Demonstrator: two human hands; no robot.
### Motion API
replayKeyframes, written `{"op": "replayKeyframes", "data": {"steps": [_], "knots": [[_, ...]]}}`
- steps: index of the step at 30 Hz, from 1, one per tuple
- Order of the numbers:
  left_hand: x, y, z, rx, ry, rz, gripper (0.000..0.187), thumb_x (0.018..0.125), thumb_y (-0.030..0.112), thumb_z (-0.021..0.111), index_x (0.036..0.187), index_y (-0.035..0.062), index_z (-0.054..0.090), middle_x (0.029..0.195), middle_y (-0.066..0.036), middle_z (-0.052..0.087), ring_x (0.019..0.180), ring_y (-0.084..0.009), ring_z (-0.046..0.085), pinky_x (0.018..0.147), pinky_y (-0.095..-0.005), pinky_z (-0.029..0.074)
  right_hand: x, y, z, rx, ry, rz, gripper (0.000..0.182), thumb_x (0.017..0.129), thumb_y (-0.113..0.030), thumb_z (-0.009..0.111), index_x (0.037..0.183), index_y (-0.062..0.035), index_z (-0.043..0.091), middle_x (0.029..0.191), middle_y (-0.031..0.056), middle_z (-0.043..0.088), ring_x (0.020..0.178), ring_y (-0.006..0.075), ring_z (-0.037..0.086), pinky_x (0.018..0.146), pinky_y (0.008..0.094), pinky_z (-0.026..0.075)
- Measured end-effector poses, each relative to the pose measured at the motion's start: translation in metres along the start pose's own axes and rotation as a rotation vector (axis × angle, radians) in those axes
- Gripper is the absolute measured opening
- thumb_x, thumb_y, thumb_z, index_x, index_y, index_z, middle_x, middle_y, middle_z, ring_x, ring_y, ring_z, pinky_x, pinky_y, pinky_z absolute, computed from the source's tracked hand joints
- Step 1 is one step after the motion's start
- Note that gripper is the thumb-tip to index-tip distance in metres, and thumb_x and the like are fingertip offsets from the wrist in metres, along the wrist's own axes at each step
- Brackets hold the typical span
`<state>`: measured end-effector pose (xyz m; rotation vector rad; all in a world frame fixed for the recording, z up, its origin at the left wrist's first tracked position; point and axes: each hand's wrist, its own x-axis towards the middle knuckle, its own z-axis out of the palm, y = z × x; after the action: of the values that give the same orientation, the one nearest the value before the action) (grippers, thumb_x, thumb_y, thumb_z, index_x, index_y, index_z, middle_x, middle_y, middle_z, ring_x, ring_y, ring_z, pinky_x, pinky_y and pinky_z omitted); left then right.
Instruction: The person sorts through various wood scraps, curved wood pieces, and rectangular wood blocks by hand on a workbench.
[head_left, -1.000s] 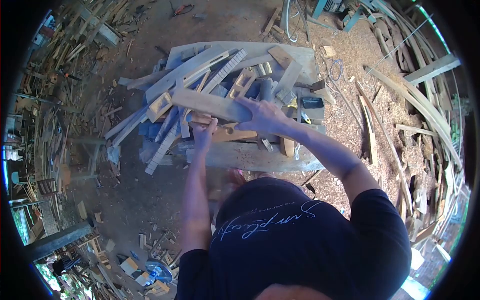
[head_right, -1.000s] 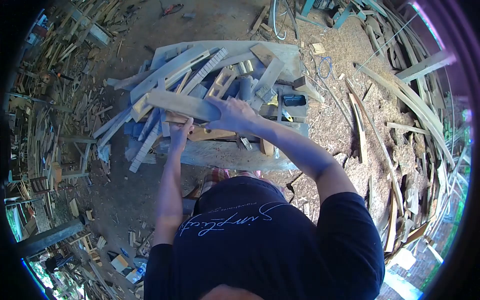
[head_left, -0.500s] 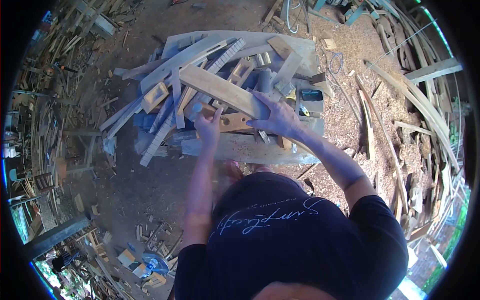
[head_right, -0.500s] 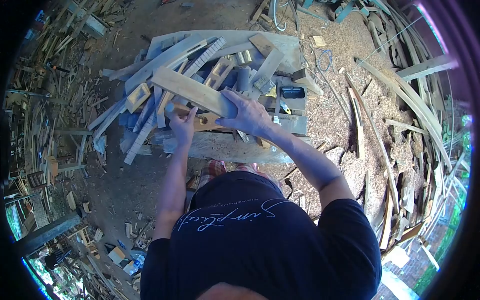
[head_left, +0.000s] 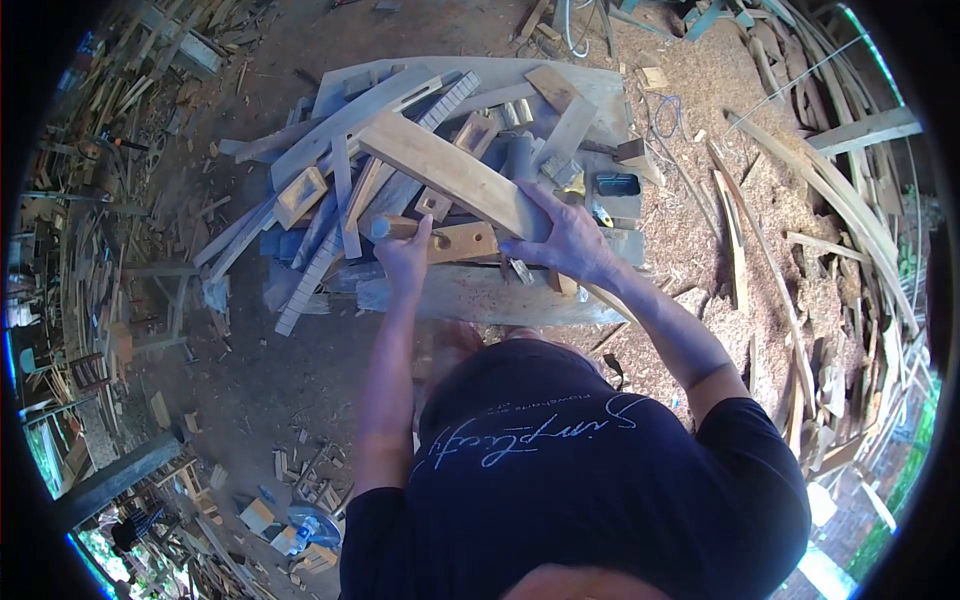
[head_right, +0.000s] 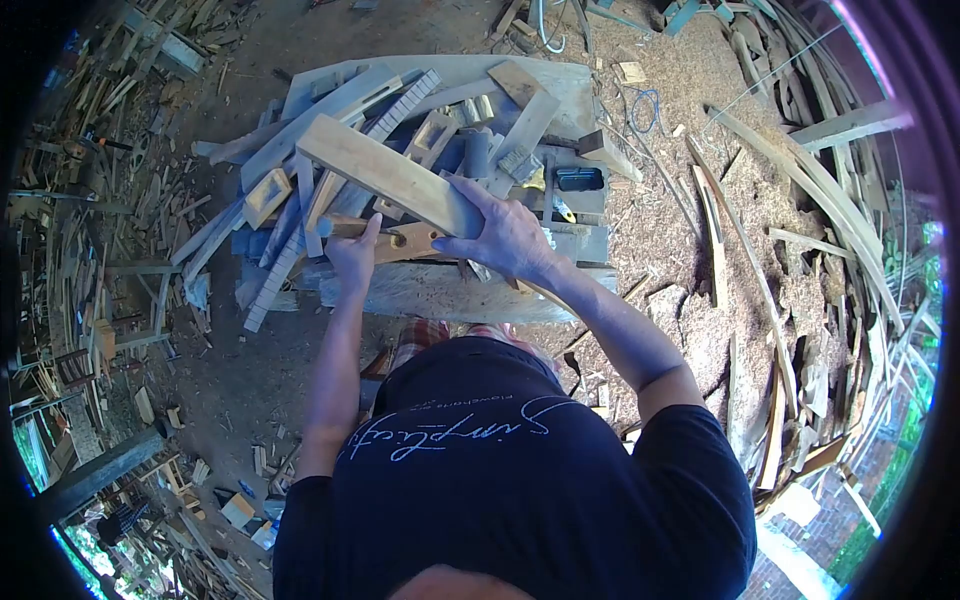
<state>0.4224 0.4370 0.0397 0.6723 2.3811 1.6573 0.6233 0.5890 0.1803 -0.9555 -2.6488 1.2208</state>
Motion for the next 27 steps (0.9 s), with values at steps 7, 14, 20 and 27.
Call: {"op": "replayKeyframes", "data": {"steps": [7,14,20,27], "knots": [[-0.008,0.002,0.008,0.087,0.118,0.065,0.028,0.075,0.014,0.083,0.078,-0.0022,0.061,0.071,-0.008,0.068,0.062,-0.0202,0.066,0.061,-0.0339,0.052,0.006,-0.047,-0.028,0.028,0.025,-0.171,0.089,0.071,-0.043,0.083,0.142,-0.0085,0.042,0.101,0.0203,0.069,0.095,0.0317,0.07,0.086,0.0398,0.054],[-0.024,-0.034,0.027,-0.027,0.265,0.146,0.021,0.075,0.008,0.077,0.089,-0.0014,0.065,0.084,-0.011,0.07,0.081,-0.024,0.068,0.074,-0.037,0.052,0.003,-0.076,-0.041,0.103,0.073,-0.546,0.088,0.071,-0.038,0.083,0.141,-0.0046,0.041,0.112,0.0176,0.067,0.097,0.0323,0.069,0.085,0.0403,0.055],[-0.025,-0.043,0.023,0.55,0.16,0.399,0.029,0.081,0.014,0.07,0.108,0.0042,0.071,0.112,-0.015,0.067,0.108,-0.0344,0.061,0.091,-0.0469,0.048,0.024,-0.03,-0.004,-0.283,-0.33,-0.291,0.084,0.072,-0.039,0.079,0.143,-0.0144,0.042,0.112,0.0194,0.066,0.096,0.0344,0.068,0.09,0.0449,0.053],[-0.011,-0.03,0.03,0.028,0.099,0.007,0.032,0.075,0.008,0.074,0.104,0.0008,0.064,0.091,-0.015,0.069,0.089,-0.0341,0.067,0.081,-0.0399,0.052,0.018,-0.049,-0.019,0.161,-0.081,-0.489,0.084,0.074,-0.034,0.081,0.142,-0.0062,0.042,0.115,0.0203,0.065,0.102,0.0327,0.067,0.088,0.0374,0.053]]}}
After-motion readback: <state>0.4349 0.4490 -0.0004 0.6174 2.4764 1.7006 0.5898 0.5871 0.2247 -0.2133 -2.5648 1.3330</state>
